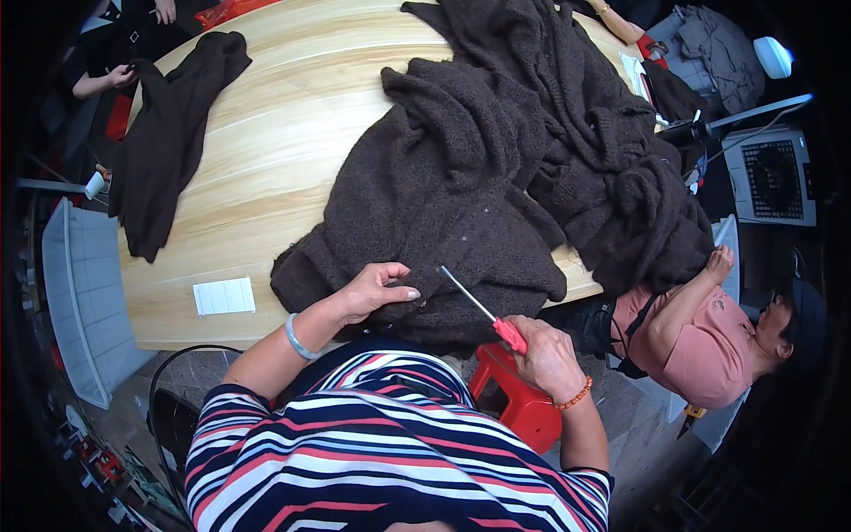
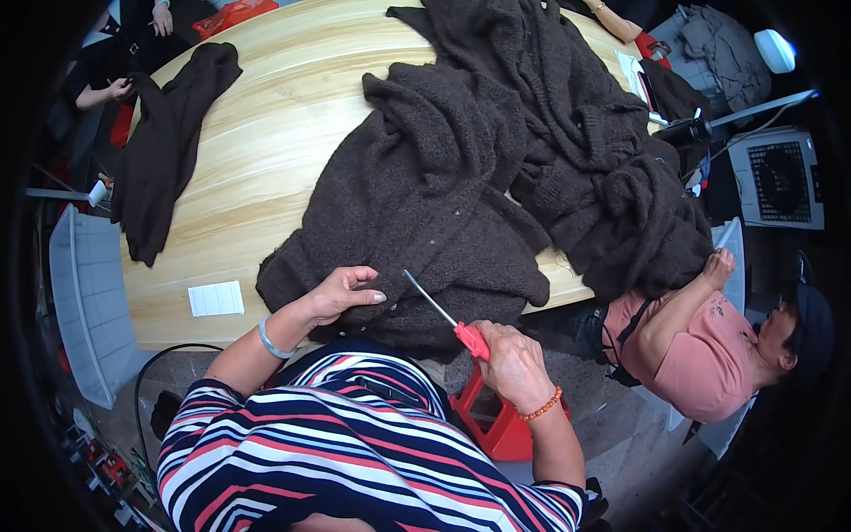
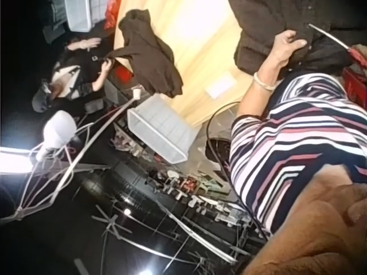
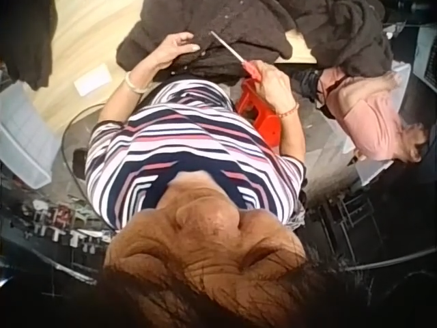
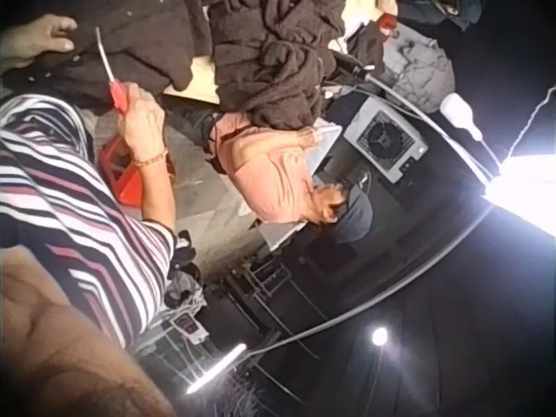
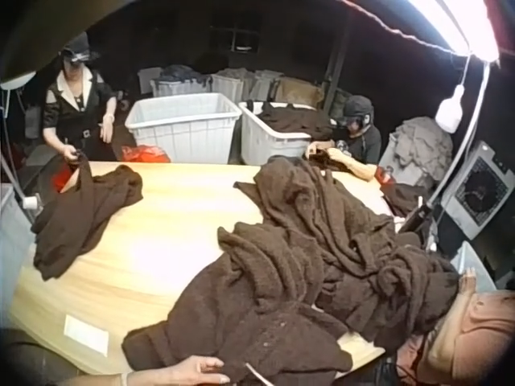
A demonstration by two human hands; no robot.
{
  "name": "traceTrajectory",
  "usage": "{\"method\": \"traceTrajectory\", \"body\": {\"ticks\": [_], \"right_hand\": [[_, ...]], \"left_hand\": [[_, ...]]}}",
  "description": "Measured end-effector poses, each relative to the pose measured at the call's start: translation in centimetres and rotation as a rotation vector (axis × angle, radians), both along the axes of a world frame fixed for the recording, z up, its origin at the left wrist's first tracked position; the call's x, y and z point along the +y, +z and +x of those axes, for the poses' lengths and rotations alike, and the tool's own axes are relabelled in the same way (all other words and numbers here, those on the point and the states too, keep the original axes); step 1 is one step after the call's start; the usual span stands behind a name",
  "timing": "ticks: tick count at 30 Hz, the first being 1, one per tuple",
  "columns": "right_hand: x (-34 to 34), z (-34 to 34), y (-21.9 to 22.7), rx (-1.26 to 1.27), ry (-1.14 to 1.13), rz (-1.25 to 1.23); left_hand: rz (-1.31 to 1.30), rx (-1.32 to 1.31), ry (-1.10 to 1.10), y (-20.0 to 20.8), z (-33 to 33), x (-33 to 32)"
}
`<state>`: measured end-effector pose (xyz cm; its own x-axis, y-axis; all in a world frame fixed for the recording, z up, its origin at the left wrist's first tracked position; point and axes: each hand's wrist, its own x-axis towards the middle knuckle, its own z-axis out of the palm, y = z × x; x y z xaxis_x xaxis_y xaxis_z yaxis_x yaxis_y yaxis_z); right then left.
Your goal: Trimming loose threads from brown garments using a pair of scissors on a work table.
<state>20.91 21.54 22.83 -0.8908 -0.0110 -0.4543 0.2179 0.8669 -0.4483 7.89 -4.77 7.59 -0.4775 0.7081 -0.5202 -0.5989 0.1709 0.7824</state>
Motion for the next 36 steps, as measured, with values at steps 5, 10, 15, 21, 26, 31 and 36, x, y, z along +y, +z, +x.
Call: {"method": "traceTrajectory", "body": {"ticks": [5, 10, 15, 21, 26, 31, 36], "right_hand": [[-0.7, 0.9, 0.2, 0.015, 0.11, 0.01], [-1.6, 2.5, -0.4, -0.112, 0.328, 0.052], [-1.7, 2.0, 0.1, -0.045, 0.186, 0.067], [-1.7, 1.7, -0.1, 0.012, 0.101, 0.022], [-1.2, 1.6, 0.2, 0.02, 0.035, 0.065], [-0.8, 2.2, -0.2, -0.045, 0.012, 0.148], [-1.1, 2.1, 0.0, -0.099, 0.088, 0.163]], "left_hand": [[0.018, -0.27, 0.114, -0.5, 0.7, -0.7], [-0.123, -0.351, 0.215, -1.0, 1.1, -0.8], [-0.051, -0.294, 0.124, -1.3, 1.6, -1.0], [-0.195, 0.307, -0.08, 1.1, -1.1, 1.2], [-0.165, 0.657, 0.053, -0.2, -1.1, 2.9], [-0.102, 0.475, 0.01, -0.4, -0.1, 3.0], [-0.067, 0.521, 0.038, -2.6, 0.3, 2.5]]}}
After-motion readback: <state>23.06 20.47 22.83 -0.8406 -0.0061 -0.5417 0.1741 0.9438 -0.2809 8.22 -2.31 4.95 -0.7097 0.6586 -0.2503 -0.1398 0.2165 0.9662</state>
